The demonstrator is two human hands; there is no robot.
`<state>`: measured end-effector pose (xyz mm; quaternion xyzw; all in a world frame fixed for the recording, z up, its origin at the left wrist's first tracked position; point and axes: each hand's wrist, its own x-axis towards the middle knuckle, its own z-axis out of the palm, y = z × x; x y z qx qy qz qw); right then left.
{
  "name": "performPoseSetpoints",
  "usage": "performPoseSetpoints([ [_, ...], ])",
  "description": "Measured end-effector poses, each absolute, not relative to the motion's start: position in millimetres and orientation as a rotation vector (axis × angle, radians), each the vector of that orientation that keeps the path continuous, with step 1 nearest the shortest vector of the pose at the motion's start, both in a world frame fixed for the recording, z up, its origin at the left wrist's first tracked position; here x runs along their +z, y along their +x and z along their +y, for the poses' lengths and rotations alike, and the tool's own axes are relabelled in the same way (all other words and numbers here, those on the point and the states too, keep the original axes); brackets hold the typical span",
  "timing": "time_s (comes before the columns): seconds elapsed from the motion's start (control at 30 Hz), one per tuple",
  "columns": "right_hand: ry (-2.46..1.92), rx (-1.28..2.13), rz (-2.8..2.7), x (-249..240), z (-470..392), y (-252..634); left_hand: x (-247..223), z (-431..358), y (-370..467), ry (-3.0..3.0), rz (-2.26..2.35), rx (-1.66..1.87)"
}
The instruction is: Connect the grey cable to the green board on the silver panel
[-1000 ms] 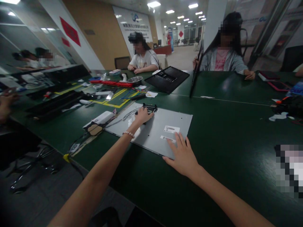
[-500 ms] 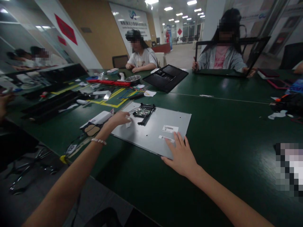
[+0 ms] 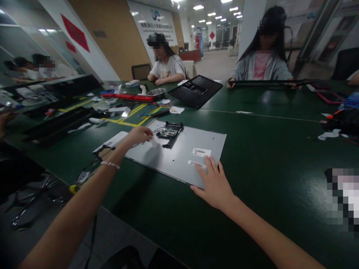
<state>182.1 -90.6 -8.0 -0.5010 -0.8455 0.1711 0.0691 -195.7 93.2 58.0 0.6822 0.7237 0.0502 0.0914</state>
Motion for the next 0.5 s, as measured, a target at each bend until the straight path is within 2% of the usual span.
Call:
performPoseSetpoints([
  [0.3,-1.511,0.524,-2.545,-10.4,-90.6,182.0,65.9,176.6,-145.4,1.876,2.086,0.739],
  [0.5,-1.518,0.522,-2.533,-7.9,-90.6,180.6,43.3,212.1,-103.7,1.863,2.264,0.661],
])
